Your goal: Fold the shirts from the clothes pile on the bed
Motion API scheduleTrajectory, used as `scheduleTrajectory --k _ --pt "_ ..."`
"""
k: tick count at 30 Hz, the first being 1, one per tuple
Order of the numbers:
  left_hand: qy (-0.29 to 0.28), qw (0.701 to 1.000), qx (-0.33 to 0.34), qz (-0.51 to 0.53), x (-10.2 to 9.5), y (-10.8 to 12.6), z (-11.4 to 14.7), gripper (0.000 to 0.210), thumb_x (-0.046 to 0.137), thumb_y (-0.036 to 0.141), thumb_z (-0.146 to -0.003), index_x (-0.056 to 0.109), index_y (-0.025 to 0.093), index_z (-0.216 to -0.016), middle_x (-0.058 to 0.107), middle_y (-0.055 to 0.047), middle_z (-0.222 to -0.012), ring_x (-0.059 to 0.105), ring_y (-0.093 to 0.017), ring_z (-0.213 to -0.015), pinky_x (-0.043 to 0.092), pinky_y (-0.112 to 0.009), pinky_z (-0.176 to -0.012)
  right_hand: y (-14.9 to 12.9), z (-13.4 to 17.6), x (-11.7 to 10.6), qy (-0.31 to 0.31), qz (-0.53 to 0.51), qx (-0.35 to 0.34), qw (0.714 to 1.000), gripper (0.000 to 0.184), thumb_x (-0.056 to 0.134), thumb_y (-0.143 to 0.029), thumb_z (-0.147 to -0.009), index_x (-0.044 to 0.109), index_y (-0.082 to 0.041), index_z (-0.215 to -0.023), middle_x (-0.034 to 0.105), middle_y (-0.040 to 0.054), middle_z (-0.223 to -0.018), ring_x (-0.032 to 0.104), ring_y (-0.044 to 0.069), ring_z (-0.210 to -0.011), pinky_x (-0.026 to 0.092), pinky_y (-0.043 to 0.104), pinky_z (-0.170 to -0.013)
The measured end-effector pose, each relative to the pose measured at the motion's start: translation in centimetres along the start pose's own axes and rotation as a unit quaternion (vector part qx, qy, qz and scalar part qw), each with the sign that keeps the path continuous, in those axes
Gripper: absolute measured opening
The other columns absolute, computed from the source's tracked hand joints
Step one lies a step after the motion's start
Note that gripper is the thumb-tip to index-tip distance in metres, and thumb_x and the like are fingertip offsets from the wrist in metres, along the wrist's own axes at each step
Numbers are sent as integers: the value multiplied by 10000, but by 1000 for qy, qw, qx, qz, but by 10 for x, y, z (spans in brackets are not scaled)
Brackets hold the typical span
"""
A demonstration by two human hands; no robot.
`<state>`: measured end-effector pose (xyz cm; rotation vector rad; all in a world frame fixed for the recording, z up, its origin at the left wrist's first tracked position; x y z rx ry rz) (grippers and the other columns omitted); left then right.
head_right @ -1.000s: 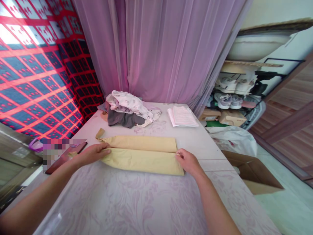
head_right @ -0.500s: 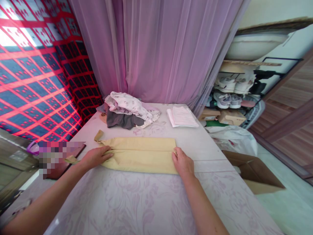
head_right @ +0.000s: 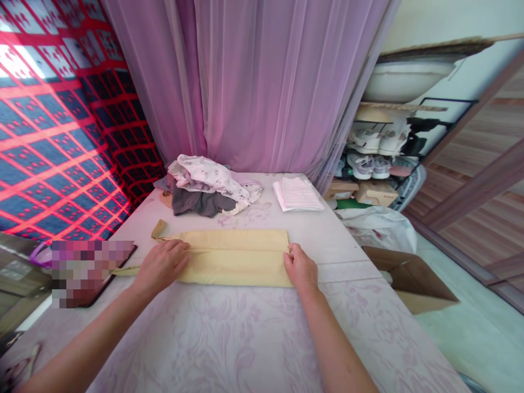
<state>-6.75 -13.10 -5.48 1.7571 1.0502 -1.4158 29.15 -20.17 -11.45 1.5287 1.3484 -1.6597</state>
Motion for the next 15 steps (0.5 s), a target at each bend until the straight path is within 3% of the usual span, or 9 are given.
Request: scheduleTrajectory --k 3,7,12,15 --pt "2 999 40 1 25 17 -4 499 362 462 -917 498 198 -1318 492 -94 -1396 388 -277 -1315 289 -442 -1079 -1 -1 1 -3 -4 -3 1000 229 491 -304 -879 563 -224 -1081 686 -9 -839 605 153 -711 331 252 -594" --pt "-32 999 20 -14 63 18 -7 606 267 539 -925 366 212 -1426 362 -83 -1493 300 -273 -1379 222 -477 -1108 -2 -1 2 3 -5 6 1000 217 505 -295 -873 559 -219 -1069 675 -6 -835 597 148 -710 333 248 -590" --pt "-50 998 4 -28 71 17 -5 627 270 559 -919 355 213 -1435 329 -79 -1506 287 -271 -1387 207 -488 -1117 4 0 -8 48 5 18 999 227 493 -239 -869 566 -204 -1081 657 43 -990 601 157 -802 382 251 -646" --pt "-59 998 1 -31 68 18 -5 626 284 561 -914 361 217 -1432 328 -74 -1507 289 -267 -1386 205 -485 -1119 -15 6 -24 106 21 -27 994 277 446 -221 -880 578 -184 -1122 633 94 -1091 592 192 -928 416 286 -756"
Point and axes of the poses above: each hand's wrist, its own z-axis away from the middle knuckle, its own x-axis out of the palm, y = z × x, the point moved 9 cm from there along -z, towards the middle knuckle
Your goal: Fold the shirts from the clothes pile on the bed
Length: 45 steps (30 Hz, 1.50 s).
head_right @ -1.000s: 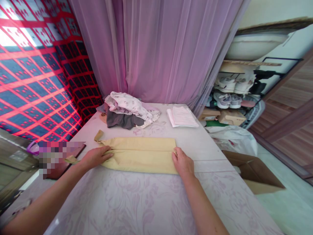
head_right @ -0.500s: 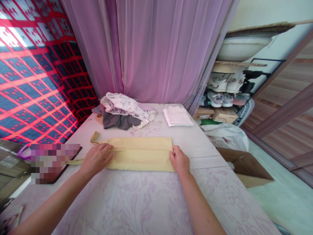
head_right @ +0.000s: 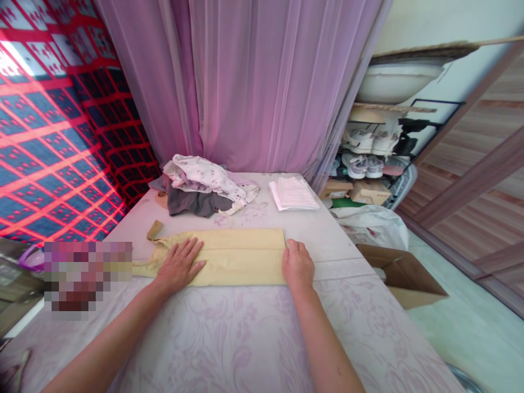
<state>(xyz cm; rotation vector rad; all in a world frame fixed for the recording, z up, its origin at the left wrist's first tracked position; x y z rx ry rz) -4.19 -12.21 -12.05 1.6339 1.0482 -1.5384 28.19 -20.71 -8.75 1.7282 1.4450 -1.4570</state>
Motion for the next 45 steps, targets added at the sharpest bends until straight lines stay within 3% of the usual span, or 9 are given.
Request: scheduleTrajectory --k 3,7,10,13,20,24,31,34,45 --pt "-1 1000 -3 0 -2 1 -1 631 298 565 -909 368 212 -1428 330 -79 -1505 287 -269 -1387 195 -490 -1122 -61 9 -7 13 -47 -105 993 356 377 -237 -911 560 -165 -1207 576 115 -1264 510 206 -1151 376 332 -953" --pt "0 1000 -11 2 -2 0 0 641 308 574 -903 381 203 -1420 334 -87 -1503 290 -275 -1385 196 -495 -1121 -163 34 30 -131 -106 -224 960 473 312 -340 -944 408 -209 -1389 397 61 -1469 306 196 -1357 211 425 -1113" --pt "3 1000 -8 12 -3 1 0 612 299 550 -915 389 211 -1416 342 -87 -1499 295 -272 -1384 207 -495 -1119 -196 49 60 -226 -98 -244 938 549 286 -427 -944 306 -210 -1448 282 61 -1527 205 209 -1403 119 490 -1133" --pt "9 1000 -6 23 -3 1 0 565 277 504 -936 392 229 -1415 353 -77 -1494 297 -259 -1384 212 -480 -1124 -179 48 74 -259 -68 -240 933 583 258 -469 -942 267 -211 -1465 216 62 -1549 142 201 -1422 67 492 -1139" --pt "-7 998 -24 49 3 -6 0 534 249 432 -954 376 215 -1425 328 -77 -1505 284 -254 -1390 221 -478 -1125 -56 11 70 -258 67 -140 953 563 188 -416 -956 232 -211 -1479 156 46 -1565 107 181 -1431 84 468 -1144" --pt "-33 996 -59 61 3 -3 -5 536 243 426 -953 374 203 -1422 338 -95 -1499 292 -274 -1384 212 -525 -1114 -41 7 69 -251 86 -133 955 562 184 -413 -957 226 -212 -1480 154 39 -1565 126 181 -1428 113 481 -1141" --pt "-27 993 3 118 -9 105 -42 612 165 481 -946 367 174 -1436 333 -79 -1501 259 -265 -1398 185 -467 -1147 -46 9 70 -245 88 -134 956 558 181 -417 -958 242 -217 -1475 176 53 -1560 135 183 -1426 118 494 -1134" --pt "-24 993 7 119 -6 123 -53 611 176 505 -939 393 206 -1425 344 -57 -1499 273 -248 -1394 219 -421 -1137 -45 8 70 -246 89 -131 956 556 179 -416 -958 244 -222 -1474 182 46 -1559 141 181 -1425 123 494 -1133" --pt "-3 994 -94 46 1 -13 -25 630 247 562 -921 402 193 -1407 353 -125 -1490 293 -316 -1374 159 -536 -1115 -43 9 72 -237 102 -129 957 549 196 -414 -958 253 -227 -1472 198 44 -1554 160 181 -1422 137 491 -1135"
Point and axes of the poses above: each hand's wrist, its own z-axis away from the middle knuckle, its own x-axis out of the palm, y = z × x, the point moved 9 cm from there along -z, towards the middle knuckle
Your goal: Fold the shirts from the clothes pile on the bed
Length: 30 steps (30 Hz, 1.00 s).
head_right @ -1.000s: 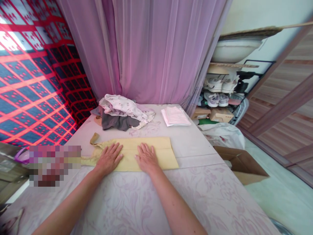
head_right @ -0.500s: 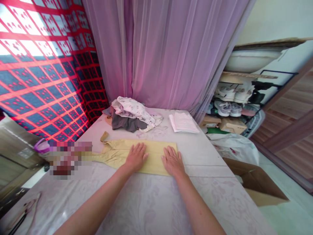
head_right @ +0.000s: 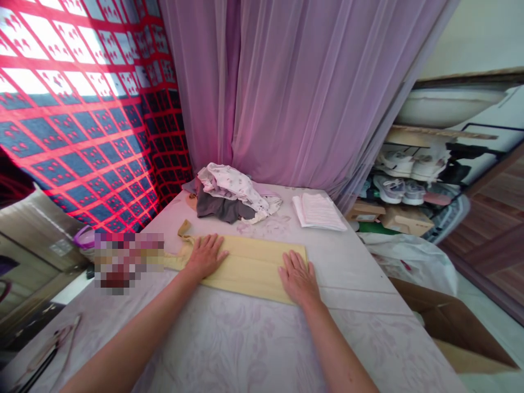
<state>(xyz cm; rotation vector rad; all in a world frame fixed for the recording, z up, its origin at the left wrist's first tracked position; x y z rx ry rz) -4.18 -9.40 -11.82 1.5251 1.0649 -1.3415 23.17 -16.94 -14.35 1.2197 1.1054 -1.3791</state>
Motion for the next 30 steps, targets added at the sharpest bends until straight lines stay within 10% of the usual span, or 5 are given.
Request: scheduleTrajectory --k 10,15,25,30 --pt "21 1000 -9 -16 -39 -71 -12 420 347 232 -895 528 240 -1274 522 -90 -1368 424 -248 -1278 309 -457 -1015 -1 0 0 0 9 0 1000 555 182 -423 -958 261 -221 -1469 192 42 -1557 152 179 -1423 154 492 -1131" --pt "-67 994 57 -58 -50 -116 -21 325 468 146 -781 652 294 -1004 600 -19 -1265 404 -235 -1288 206 -536 -1058 -1 0 -1 6 10 2 1000 549 188 -414 -956 285 -218 -1461 214 62 -1550 175 193 -1417 171 498 -1123" --pt "53 986 90 -129 -63 -117 -17 302 371 150 -863 642 178 -992 685 -148 -917 585 -261 -990 267 -446 -986 -3 2 -3 1 19 1 1000 558 172 -430 -957 276 -217 -1463 200 45 -1554 162 180 -1421 178 496 -1123" --pt "-3 989 7 -147 -50 -136 -11 298 372 134 -850 662 162 -913 694 -166 -924 617 -281 -940 326 -438 -862 -3 3 -5 -3 19 2 1000 553 182 -423 -958 271 -215 -1464 194 43 -1556 161 176 -1421 174 495 -1125"
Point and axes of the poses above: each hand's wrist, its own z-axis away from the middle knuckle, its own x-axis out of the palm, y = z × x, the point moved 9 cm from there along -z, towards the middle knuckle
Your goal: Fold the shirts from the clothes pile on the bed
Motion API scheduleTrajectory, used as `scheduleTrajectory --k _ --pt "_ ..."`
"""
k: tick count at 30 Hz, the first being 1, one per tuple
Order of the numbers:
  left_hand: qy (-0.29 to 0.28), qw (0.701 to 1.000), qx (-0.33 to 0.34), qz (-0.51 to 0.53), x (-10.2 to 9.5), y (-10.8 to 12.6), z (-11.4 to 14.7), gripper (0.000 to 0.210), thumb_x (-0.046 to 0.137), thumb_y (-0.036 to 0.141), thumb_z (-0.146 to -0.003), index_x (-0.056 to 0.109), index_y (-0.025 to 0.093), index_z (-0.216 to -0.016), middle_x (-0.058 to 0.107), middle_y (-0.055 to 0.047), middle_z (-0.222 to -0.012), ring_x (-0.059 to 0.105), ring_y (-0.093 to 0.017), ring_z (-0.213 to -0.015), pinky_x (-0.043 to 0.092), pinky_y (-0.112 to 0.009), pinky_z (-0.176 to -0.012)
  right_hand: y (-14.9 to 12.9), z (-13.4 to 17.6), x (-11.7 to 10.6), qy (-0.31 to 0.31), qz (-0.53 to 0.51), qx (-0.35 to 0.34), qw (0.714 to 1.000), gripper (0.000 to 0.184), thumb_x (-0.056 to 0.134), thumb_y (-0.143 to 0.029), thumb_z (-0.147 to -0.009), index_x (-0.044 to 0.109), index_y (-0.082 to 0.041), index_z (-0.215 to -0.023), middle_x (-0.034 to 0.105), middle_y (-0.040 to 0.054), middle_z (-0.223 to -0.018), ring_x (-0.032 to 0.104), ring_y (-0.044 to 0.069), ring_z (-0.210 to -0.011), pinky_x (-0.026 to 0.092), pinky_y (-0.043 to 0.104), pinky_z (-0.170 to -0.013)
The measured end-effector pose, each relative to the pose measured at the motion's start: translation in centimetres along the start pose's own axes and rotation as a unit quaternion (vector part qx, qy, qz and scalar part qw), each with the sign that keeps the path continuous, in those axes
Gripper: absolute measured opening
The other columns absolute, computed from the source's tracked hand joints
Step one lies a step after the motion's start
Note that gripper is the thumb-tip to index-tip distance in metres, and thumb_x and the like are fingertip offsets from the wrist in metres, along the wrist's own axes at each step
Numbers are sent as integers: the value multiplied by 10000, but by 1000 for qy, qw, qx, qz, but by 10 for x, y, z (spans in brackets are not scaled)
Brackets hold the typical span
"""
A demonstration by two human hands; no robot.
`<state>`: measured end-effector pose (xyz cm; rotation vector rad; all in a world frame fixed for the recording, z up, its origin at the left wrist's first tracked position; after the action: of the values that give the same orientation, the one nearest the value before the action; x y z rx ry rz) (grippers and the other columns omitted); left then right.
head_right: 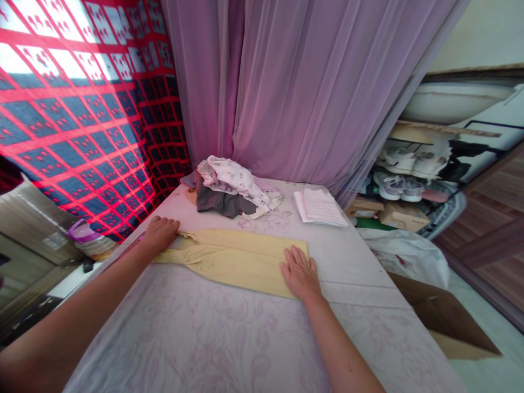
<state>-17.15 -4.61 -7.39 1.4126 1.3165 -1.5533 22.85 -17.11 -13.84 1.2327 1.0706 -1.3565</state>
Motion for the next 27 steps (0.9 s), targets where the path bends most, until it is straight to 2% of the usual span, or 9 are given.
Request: scheduleTrajectory --k 6,9,11,13,15,17,20,24,27 --pt "-45 998 -52 -13 -17 -14 1 265 445 109 -776 700 129 -844 707 -190 -877 630 -326 -915 365 -471 -819 0 0 0 1 -1 4 1000 552 186 -422 -957 271 -220 -1463 195 33 -1556 160 173 -1420 169 492 -1128" --pt "-15 998 -60 -2 -35 13 0 341 381 165 -845 670 137 -1024 690 -178 -1035 602 -303 -1025 369 -470 -886 0 -1 1 2 1 4 1000 554 184 -427 -956 275 -221 -1462 192 32 -1557 159 176 -1420 170 493 -1128" --pt "32 998 -3 54 -44 54 -1 400 359 297 -905 575 182 -1221 603 -121 -1269 520 -263 -1185 309 -450 -1016 1 -1 1 4 3 4 1000 555 176 -426 -955 273 -221 -1462 194 33 -1557 163 175 -1419 173 493 -1127" --pt "25 994 40 101 -37 91 0 501 304 412 -935 453 183 -1355 436 -92 -1447 360 -256 -1342 232 -441 -1096 1 -1 2 4 3 5 1000 557 171 -426 -955 269 -222 -1464 196 34 -1556 168 176 -1418 177 492 -1126" --pt "-15 991 12 135 -15 105 2 585 252 491 -940 398 157 -1397 371 -103 -1485 308 -270 -1374 215 -449 -1112 2 -2 3 2 2 6 1000 559 170 -431 -954 267 -227 -1465 197 33 -1556 171 177 -1417 179 491 -1125" --pt "-30 988 -22 147 5 104 6 638 232 535 -933 377 136 -1410 347 -126 -1493 293 -292 -1380 209 -465 -1113 2 -2 3 2 2 7 1000 559 168 -436 -953 268 -234 -1465 200 31 -1556 172 177 -1416 177 489 -1126" --pt "-17 987 -12 160 22 96 9 655 205 551 -933 357 141 -1422 336 -120 -1500 268 -286 -1392 198 -466 -1118 3 -2 4 6 4 7 1000 557 168 -433 -954 267 -236 -1465 202 30 -1555 171 175 -1416 173 485 -1128" --pt "-19 984 15 176 30 90 7 646 191 551 -936 353 165 -1427 357 -95 -1493 281 -273 -1387 201 -456 -1119 3 -2 5 8 3 6 1000 557 174 -429 -954 266 -231 -1466 203 34 -1555 170 178 -1416 174 487 -1126" --pt "-9 987 -6 159 26 91 7 635 226 549 -931 376 169 -1417 368 -99 -1488 314 -281 -1369 226 -428 -1108 2 -1 4 15 3 3 1000 558 174 -430 -953 273 -228 -1464 216 42 -1551 178 184 -1414 179 489 -1122"
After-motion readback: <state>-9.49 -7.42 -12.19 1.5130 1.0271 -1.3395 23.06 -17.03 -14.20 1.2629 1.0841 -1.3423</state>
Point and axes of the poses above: each hand's wrist, its own z-axis away from the middle knuckle, its own x-axis out of the palm, y = z × x, the point moved 9 cm from there along -z, towards the middle knuckle
